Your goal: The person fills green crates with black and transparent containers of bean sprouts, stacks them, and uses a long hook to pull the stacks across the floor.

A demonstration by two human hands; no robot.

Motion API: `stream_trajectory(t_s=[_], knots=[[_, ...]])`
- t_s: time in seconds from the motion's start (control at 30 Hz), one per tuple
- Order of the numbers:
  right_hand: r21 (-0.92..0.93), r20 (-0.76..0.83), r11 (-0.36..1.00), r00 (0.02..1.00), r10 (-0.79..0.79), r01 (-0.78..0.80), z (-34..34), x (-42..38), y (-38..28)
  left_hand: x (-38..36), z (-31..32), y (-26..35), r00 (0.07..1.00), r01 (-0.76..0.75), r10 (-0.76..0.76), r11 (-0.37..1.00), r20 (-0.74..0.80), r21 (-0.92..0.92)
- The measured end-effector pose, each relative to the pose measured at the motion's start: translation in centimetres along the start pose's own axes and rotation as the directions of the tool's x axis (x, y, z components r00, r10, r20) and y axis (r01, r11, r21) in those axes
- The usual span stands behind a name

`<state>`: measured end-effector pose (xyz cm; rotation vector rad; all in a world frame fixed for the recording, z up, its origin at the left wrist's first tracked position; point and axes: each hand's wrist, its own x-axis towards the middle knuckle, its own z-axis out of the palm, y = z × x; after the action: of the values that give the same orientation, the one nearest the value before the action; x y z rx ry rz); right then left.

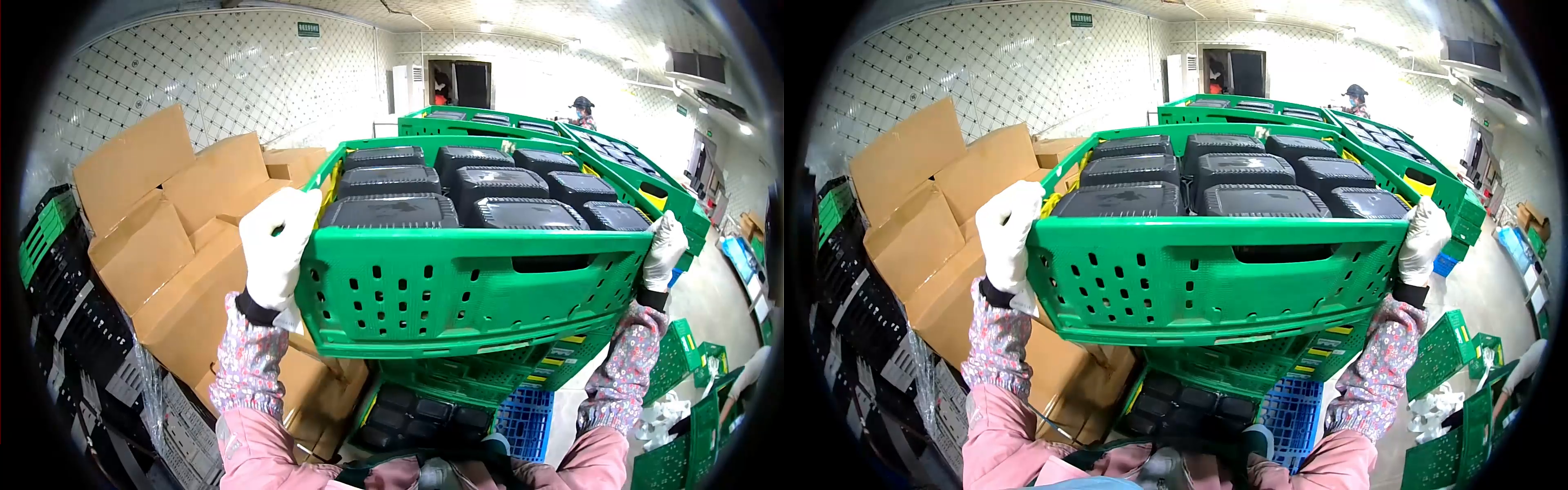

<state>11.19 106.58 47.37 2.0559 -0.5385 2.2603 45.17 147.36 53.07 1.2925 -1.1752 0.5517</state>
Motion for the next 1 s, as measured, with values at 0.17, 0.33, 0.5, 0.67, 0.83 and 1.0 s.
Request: stream_trajectory(t_s=[0.17,0.33,0.5,0.67,0.83,1.0], knots=[[-0.122,-0.112,0.992,0.993,-0.043,0.029,1.5,-0.5,-1.5,4.9,1.4,-5.2,1.000,0.007,-0.007,0.998,0.001,-0.060],[0.183,-0.191,0.952,0.941,0.279,-0.245,2.3,-0.4,-4.9,7.8,1.8,-6.5,0.999,-0.012,0.011,1.000,0.051,0.014],[0.194,-0.248,0.942,0.915,0.318,-0.274,3.5,-0.6,-5.2,11.3,0.7,-6.7,0.980,-0.196,0.189,0.970,0.061,0.145],[0.062,-0.262,0.990,0.956,0.135,-0.123,9.6,2.8,-2.6,18.7,2.8,-11.4,0.945,-0.326,0.324,0.915,0.050,0.237],[-0.193,-0.073,0.957,0.969,-0.235,0.217,15.2,3.1,-3.8,17.0,7.8,-26.4,0.990,-0.141,0.143,0.986,-0.018,0.093],[-0.055,0.060,0.982,0.982,-0.177,0.180,15.7,1.2,-4.0,14.5,7.6,-28.1,0.998,-0.043,0.045,0.997,-0.041,0.063]])
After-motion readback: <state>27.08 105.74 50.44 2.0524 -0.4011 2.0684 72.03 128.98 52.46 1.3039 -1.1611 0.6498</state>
